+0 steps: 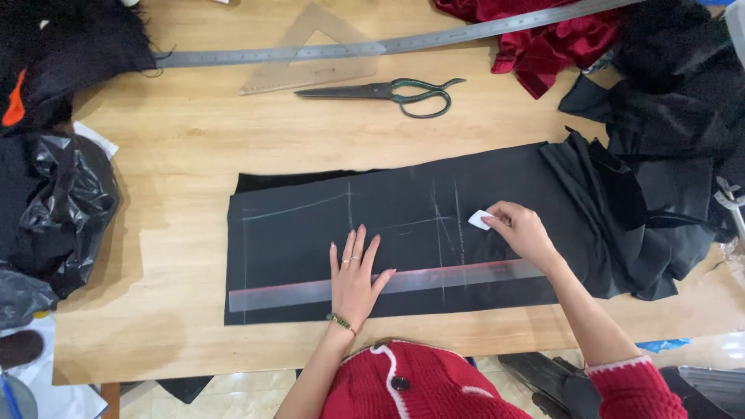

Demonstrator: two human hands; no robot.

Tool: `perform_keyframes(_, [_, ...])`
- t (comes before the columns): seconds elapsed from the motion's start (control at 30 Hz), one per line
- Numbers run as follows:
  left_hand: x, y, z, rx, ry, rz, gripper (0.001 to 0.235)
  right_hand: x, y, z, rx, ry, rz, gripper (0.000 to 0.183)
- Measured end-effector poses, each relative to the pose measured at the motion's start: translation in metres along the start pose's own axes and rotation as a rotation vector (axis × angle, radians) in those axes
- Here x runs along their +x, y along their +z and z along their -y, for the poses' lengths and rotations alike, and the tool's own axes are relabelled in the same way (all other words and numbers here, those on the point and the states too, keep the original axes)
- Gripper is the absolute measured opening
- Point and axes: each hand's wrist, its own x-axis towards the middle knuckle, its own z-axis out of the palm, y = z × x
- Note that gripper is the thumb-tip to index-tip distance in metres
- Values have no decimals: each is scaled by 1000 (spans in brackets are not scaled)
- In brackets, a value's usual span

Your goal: Measuring and marking black fabric with chalk and a ruler, tracing a pattern, and cutting the fabric with scissors on a workbench.

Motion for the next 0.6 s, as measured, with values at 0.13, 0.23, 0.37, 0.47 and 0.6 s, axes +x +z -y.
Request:
perform_keyframes(0.13, [-13, 2, 4, 46, 16, -33, 68, -10, 0, 5, -2, 16, 16, 17])
perform_keyframes(0.23, [-17, -7, 7, -24, 10, -4, 63, -20, 0, 20, 45, -34, 70, 16])
perform_keyframes(0.37, [-27, -16, 14, -194, 77, 7, 49, -31, 6, 31, 140, -77, 228, 14])
perform_keyframes(0.47, [-34, -12, 23, -142, 65, -8, 49, -37, 17, 45, 152, -169, 277, 16])
perform_keyframes(0.6, [-40, -10, 28, -17, 12, -1, 56, -48, 40, 57, 186, -311, 344, 13])
